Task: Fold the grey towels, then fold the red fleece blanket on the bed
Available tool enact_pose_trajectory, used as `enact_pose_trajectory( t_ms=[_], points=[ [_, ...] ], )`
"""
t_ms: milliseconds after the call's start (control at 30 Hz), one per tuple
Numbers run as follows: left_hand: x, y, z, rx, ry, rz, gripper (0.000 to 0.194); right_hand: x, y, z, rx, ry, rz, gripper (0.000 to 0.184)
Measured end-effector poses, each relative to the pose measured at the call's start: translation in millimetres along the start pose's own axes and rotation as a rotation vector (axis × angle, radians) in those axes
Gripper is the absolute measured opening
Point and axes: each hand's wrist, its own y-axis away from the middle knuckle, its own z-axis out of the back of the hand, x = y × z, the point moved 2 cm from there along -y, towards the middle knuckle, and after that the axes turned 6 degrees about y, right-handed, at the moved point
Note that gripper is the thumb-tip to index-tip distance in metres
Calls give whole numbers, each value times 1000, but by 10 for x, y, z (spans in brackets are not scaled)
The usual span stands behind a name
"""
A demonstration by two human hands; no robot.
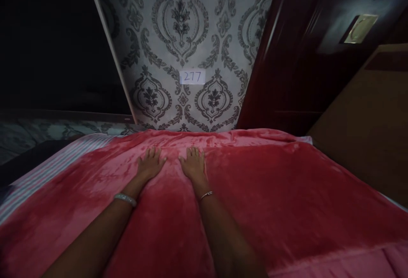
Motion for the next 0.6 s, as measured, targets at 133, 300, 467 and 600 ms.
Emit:
enact_pose_trajectory(
  t_ms=[133,300,467,600],
  points=[
    [36,-51,-7,-51,0,16,68,-6,-1,0,15,0,-1,67],
    [54,-30,-51,-184,-7,63,69,2,5,13,16,-4,-3,68],
    [20,44,-19,-290,-63,93,71,30,18,24,17,-26,1,67],
    [-11,103,71,-283,-63,134,69,64,75,163,-4,-44,12,61]
  ],
)
